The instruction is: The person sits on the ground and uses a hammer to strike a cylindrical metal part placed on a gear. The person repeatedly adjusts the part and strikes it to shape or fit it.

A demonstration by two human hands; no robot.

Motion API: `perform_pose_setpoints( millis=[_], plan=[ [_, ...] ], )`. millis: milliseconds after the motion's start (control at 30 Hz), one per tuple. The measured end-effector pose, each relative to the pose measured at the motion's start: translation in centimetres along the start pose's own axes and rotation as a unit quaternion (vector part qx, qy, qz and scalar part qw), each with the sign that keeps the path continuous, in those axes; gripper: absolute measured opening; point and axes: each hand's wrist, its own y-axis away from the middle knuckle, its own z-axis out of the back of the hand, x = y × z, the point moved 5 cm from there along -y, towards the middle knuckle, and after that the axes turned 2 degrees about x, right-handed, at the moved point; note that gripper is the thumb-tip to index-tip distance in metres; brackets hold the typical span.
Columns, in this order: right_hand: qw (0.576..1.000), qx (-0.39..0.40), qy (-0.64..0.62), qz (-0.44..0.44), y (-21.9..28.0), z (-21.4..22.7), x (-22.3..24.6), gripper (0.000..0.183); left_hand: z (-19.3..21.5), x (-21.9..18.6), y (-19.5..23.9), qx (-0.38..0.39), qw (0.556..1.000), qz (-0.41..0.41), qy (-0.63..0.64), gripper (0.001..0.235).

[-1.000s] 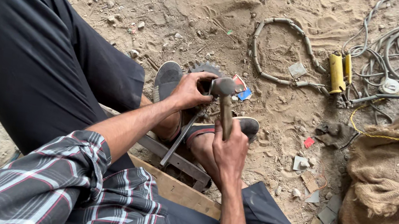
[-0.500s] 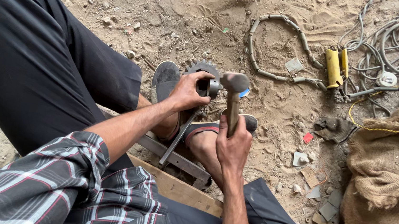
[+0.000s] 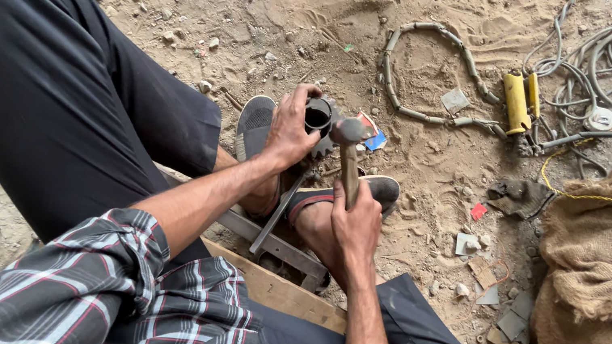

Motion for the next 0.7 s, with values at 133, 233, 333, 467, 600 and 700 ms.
perform_pose_setpoints(
  millis=[133,233,333,467,600,700],
  plan=[
    [0.999,0.020,0.033,-0.013,0.0,-0.7,-0.7,0.036,1.0,-0.4,-0.1,-0.025,0.998,-0.022,-0.053,0.072],
    [0.999,0.021,0.036,-0.012,-0.2,-0.6,-1.7,0.036,1.0,-1.0,-0.1,-0.043,0.995,-0.062,-0.063,0.063],
    [0.999,0.009,0.031,-0.007,-0.1,-0.6,-1.8,0.036,1.4,-1.5,0.3,-0.048,0.993,-0.104,-0.023,0.060],
    [1.000,0.008,0.029,-0.007,-0.3,-0.4,-1.6,0.034,1.0,-1.3,0.0,-0.030,0.989,0.058,0.129,0.052],
    [0.999,0.032,-0.010,-0.023,0.2,-0.1,-1.5,0.035,1.7,-2.0,0.0,-0.086,0.917,0.192,0.340,0.056],
    [0.999,0.036,-0.022,-0.012,0.2,0.4,-0.7,0.035,3.2,-4.0,-0.2,0.004,0.825,0.295,0.483,0.054]
  ],
)
